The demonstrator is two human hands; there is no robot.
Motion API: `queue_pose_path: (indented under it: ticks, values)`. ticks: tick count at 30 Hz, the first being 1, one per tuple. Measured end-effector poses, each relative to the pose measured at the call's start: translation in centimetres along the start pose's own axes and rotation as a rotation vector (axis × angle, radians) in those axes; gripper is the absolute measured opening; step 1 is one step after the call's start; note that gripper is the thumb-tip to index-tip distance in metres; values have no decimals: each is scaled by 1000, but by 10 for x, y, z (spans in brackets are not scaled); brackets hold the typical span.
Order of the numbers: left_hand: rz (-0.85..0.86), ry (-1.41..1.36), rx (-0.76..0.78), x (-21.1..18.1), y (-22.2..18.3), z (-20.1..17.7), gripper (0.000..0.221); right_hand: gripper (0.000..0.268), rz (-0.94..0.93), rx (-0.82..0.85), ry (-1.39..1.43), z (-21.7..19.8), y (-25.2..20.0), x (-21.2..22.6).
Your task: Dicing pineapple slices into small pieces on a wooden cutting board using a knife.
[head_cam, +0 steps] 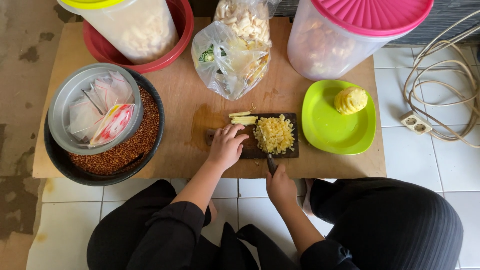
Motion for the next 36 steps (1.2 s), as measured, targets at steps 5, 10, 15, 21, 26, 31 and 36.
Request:
queue_pose_path:
  ticks: [5, 10, 15, 21, 26, 31, 36]
  values:
    - [120, 44, -103, -17, 7, -12, 42, 44, 13, -62, 93, -36, -1, 0]
    - [281, 90, -139, -45, 9, -22, 68, 44, 12, -131, 151, -55, -3, -5]
    - [411, 171, -51, -68, 1, -23, 86, 42, 27, -206, 101, -61, -5, -13]
    - [378, 191, 19, -69, 5, -11, 89, 42, 26, -226, 70, -71, -9, -18]
    - [325, 215, 115, -62, 10, 11, 92, 42, 64, -167, 69, -64, -7, -28]
    - [305, 206, 156, -62, 14, 17, 93, 44, 63, -197, 23, -71, -11, -35]
    - [287, 180, 160, -61, 19, 21, 94, 45, 112, -104, 8, -64, -11, -47]
Point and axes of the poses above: each hand's wrist, its own y-axis towards the middle knuckle, its own z-axis out of the palm, x = y × z, the point moved 10 cm from there along y, towards the middle knuckle, and after that the axes turned 8 degrees about -x, right-handed, at the moved point
